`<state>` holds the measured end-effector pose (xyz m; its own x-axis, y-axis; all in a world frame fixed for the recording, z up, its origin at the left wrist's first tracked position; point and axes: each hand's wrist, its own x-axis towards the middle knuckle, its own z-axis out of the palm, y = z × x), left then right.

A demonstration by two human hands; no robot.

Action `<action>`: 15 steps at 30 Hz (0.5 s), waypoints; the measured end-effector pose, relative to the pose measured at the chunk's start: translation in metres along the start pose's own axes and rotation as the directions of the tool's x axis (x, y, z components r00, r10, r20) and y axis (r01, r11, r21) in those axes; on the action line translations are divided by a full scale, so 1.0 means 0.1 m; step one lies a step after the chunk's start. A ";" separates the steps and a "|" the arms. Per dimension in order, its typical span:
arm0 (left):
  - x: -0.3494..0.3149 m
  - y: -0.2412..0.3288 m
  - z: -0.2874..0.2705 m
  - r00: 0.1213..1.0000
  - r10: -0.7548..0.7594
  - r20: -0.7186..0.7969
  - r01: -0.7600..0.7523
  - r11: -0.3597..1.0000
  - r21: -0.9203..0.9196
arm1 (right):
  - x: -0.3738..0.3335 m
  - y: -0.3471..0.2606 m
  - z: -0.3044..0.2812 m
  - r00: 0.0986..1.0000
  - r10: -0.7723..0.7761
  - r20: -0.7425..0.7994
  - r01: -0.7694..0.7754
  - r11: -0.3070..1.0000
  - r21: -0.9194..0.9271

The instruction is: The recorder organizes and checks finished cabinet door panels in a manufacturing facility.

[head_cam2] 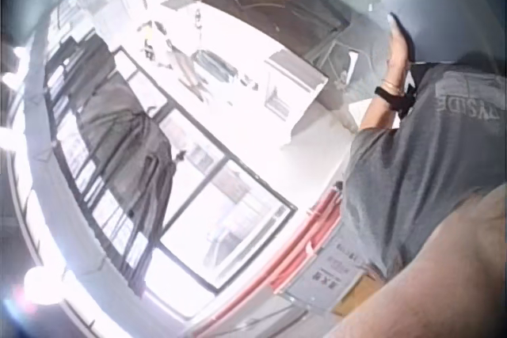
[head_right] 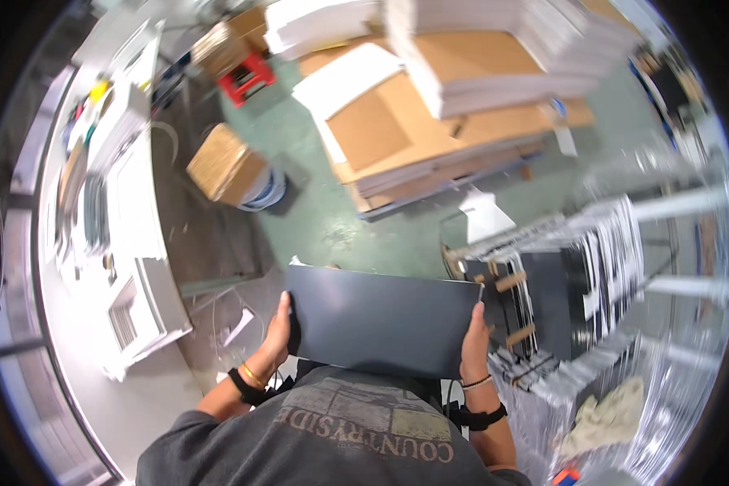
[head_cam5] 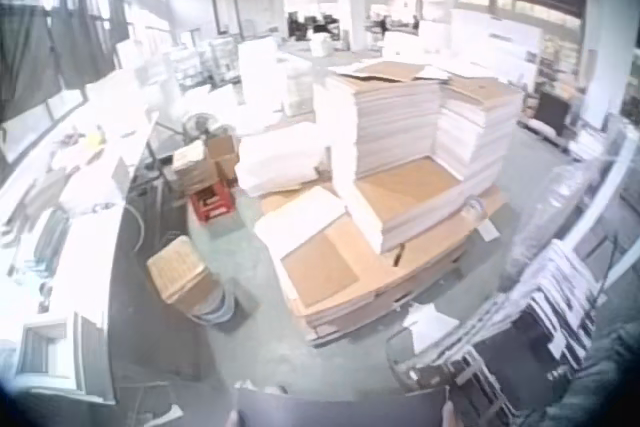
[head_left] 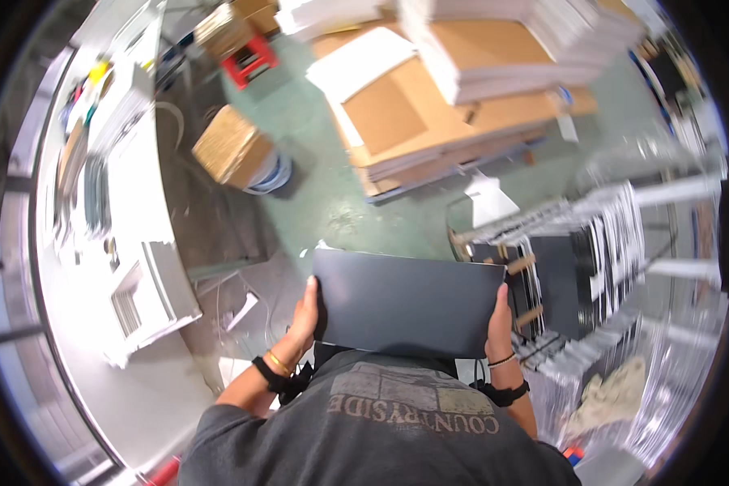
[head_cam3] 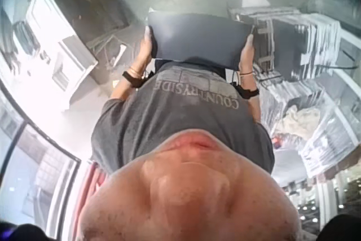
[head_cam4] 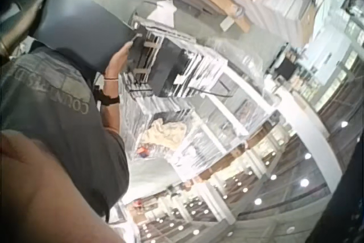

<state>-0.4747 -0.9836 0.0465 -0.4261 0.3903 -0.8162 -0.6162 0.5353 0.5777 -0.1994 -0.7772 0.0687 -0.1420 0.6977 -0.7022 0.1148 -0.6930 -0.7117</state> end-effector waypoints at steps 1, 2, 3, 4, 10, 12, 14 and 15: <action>-0.10 0.18 -0.09 1.000 -0.009 0.012 0.009 0.999 -0.048 | -0.03 -0.02 0.19 1.000 -0.004 0.025 0.004 1.000 0.008; -0.09 0.23 -0.21 1.000 -0.002 -0.007 0.001 0.997 -0.080 | -0.04 -0.04 0.37 0.999 -0.010 0.044 0.009 1.000 0.023; -0.07 0.27 -0.34 0.998 0.008 -0.059 -0.012 0.997 -0.081 | -0.03 -0.07 0.59 0.998 -0.015 0.066 0.015 1.000 0.002; -0.04 0.33 -0.49 0.994 0.015 -0.109 -0.024 0.997 -0.079 | -0.04 -0.13 0.81 0.995 -0.004 0.102 0.004 1.000 0.002; 0.10 1.06 -1.39 0.987 0.059 -0.152 -0.081 0.986 -0.146 | 0.23 -0.11 1.94 0.968 -0.178 0.179 0.186 0.982 -0.030; 0.05 1.27 -1.66 0.976 0.066 -0.206 -0.114 0.967 -0.228 | 0.25 -0.25 2.44 0.964 -0.143 0.227 0.175 0.976 -0.132; 0.07 1.30 -1.93 0.971 0.096 -0.218 -0.153 0.952 -0.264 | 0.20 -0.47 2.89 0.942 -0.131 0.310 0.169 0.981 -0.098; 0.04 1.34 -2.01 0.967 0.093 -0.238 -0.165 0.938 -0.304 | 0.21 -0.56 3.08 0.927 -0.092 0.363 0.153 0.978 -0.141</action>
<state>-0.6922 -1.0608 0.1182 -0.6265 0.2489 -0.7386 -0.7094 0.2105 0.6727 -0.5112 -0.7799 0.0993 -0.4996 0.6448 -0.5785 0.2293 -0.5455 -0.8061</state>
